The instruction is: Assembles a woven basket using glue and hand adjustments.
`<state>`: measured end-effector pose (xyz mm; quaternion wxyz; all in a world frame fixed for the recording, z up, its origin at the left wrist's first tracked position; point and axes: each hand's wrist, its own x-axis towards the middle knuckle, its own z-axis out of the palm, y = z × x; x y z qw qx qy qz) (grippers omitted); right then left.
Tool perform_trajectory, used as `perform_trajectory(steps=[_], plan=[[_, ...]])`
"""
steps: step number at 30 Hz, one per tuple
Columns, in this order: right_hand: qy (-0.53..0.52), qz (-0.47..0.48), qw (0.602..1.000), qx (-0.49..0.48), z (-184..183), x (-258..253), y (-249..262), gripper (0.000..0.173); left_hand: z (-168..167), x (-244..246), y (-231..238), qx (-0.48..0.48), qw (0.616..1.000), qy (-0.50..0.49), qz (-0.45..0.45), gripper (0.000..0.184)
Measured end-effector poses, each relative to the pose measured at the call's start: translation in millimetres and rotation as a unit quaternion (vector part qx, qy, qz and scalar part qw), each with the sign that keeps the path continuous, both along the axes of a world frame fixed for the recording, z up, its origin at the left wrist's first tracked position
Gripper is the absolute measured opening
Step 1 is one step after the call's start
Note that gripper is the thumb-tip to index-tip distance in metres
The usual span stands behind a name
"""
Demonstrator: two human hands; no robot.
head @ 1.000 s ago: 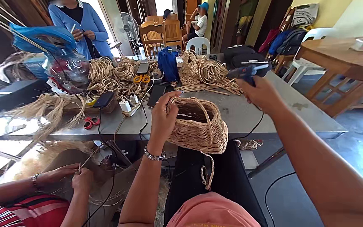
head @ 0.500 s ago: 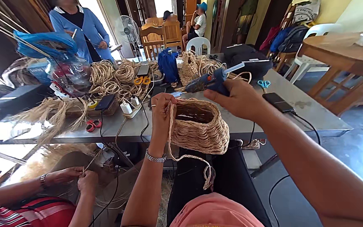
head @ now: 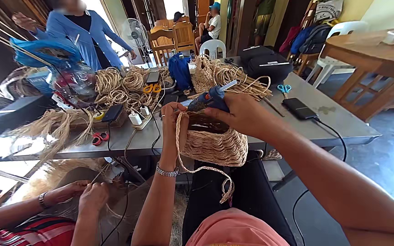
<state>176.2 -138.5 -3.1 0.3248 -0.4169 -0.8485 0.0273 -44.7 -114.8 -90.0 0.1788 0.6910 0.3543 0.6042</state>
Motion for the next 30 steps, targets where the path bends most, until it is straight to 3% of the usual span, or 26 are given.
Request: perform_trajectory(steps=[30], plan=[[-0.010,-0.032,0.999,-0.006,2.2,2.9,-2.2,0.048,1.6,4.5,-4.5,-0.002,1.000,-0.010,-0.001,0.029]])
